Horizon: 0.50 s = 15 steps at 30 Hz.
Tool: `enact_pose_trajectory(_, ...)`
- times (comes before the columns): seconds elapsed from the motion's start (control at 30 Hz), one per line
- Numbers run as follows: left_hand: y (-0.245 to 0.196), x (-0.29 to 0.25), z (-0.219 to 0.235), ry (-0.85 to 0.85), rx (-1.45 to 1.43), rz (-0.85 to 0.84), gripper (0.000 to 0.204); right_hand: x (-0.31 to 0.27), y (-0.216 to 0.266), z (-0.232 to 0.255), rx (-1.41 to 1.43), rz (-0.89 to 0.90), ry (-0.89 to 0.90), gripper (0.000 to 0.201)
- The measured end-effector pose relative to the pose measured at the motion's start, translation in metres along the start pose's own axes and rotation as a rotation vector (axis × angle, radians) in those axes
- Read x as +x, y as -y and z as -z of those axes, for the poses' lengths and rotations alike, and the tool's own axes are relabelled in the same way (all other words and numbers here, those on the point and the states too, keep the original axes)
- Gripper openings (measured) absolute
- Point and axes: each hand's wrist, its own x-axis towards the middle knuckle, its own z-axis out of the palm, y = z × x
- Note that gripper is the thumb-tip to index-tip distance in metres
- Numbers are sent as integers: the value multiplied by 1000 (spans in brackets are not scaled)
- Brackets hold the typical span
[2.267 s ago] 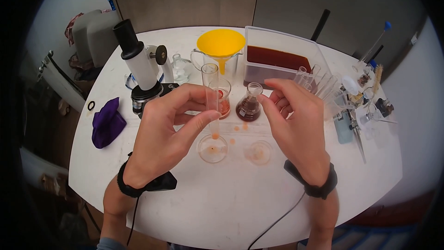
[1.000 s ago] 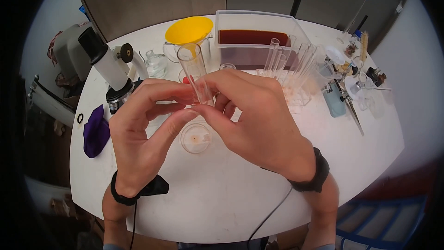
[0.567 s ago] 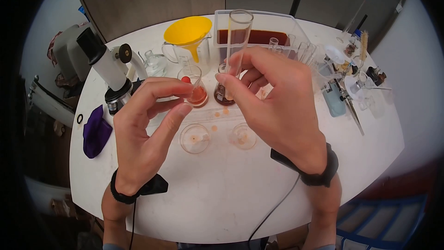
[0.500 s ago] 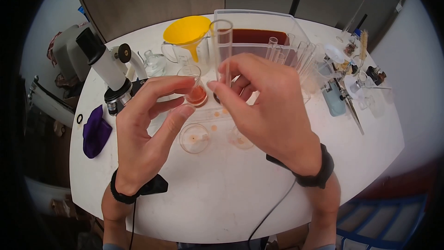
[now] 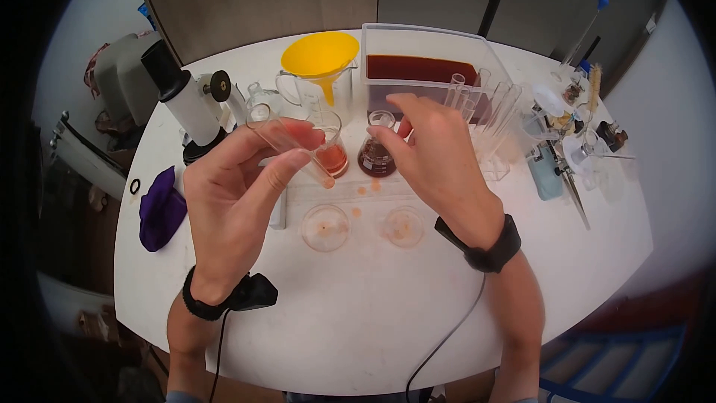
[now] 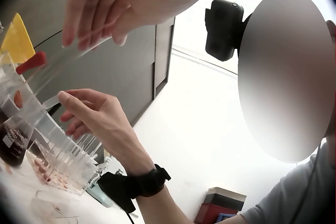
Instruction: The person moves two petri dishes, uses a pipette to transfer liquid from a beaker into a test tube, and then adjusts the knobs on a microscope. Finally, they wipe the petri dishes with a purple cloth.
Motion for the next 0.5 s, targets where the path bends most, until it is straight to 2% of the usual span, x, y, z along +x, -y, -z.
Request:
enact_pose_trajectory(0.03,0,0,-1,-2,3,13,16,1,-4,-4,1,0,0,25)
enact_pose_trajectory(0.1,0,-1,-1,-2,0,16,16,3,-10,-9,24,121,-23,16)
enact_pose_trajectory(0.23,1,-1,0,6,11,15,16,2,-12,-10,39,133,-46,12)
enact_pose_trajectory(0.4,4,-1,-2,13,39,19,15,-1,-5,-4,133,-38,-51,14)
enact_pose_trajectory(0.5,10,-1,-4,40,62,27,15,-1,5,14,171,-82,-83,16)
